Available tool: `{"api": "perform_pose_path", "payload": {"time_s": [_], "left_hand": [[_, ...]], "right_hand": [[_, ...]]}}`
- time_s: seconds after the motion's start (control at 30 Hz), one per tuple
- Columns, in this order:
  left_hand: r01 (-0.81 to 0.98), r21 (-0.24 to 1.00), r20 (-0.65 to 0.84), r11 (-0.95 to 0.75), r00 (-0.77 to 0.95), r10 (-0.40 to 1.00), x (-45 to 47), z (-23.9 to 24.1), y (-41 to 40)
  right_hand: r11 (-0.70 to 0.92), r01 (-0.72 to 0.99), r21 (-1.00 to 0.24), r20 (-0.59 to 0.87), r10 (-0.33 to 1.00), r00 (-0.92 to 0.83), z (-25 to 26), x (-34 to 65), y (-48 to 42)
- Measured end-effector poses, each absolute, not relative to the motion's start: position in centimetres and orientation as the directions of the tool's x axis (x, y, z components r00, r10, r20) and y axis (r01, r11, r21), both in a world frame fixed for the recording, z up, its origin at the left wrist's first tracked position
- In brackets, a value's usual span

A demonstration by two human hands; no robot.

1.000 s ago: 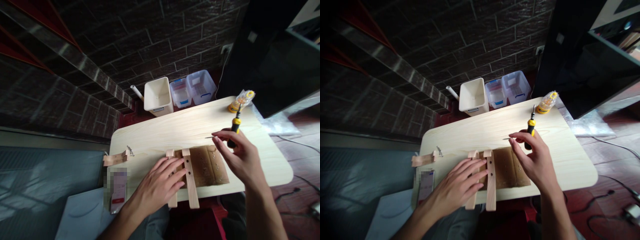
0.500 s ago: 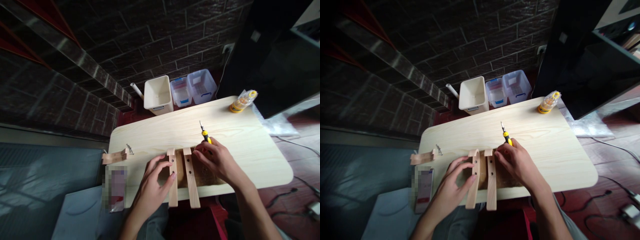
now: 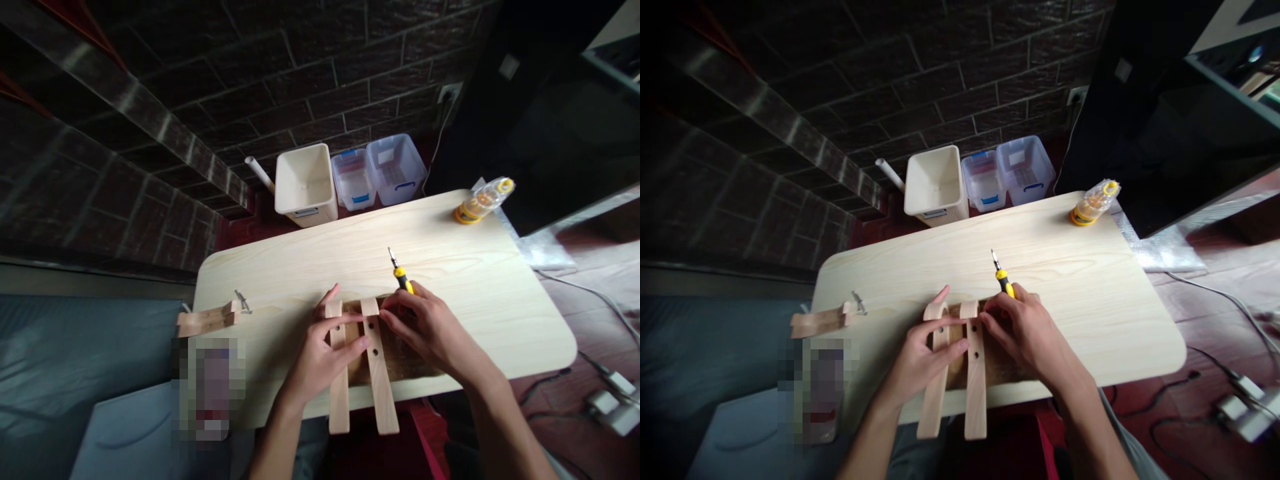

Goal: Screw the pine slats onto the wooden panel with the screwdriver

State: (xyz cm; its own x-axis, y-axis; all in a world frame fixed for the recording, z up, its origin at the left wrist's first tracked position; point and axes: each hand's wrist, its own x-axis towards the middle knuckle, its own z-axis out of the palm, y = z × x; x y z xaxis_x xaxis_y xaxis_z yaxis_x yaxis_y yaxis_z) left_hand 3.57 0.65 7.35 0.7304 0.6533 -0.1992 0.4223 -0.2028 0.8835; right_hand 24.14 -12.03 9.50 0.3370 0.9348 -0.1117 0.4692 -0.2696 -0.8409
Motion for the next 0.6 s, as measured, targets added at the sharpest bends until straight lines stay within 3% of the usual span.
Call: {"api": "perform_pose_path", "payload": {"time_s": [0.37, 0.6], "left_hand": [[0.415, 0.903, -0.268, -0.107, 0.742, 0.615, 5.0, 7.4, 1.0], [0.426, 0.894, -0.247, -0.140, 0.729, 0.639, 4.8, 6.8, 0.9]], "right_hand": [[-0.278, 0.555, -0.784, -0.092, 0.936, 0.340, 9.1, 23.9, -11.6], [-0.291, 0.612, -0.735, -0.067, 0.930, 0.361, 8.4, 23.7, -11.5]]}}
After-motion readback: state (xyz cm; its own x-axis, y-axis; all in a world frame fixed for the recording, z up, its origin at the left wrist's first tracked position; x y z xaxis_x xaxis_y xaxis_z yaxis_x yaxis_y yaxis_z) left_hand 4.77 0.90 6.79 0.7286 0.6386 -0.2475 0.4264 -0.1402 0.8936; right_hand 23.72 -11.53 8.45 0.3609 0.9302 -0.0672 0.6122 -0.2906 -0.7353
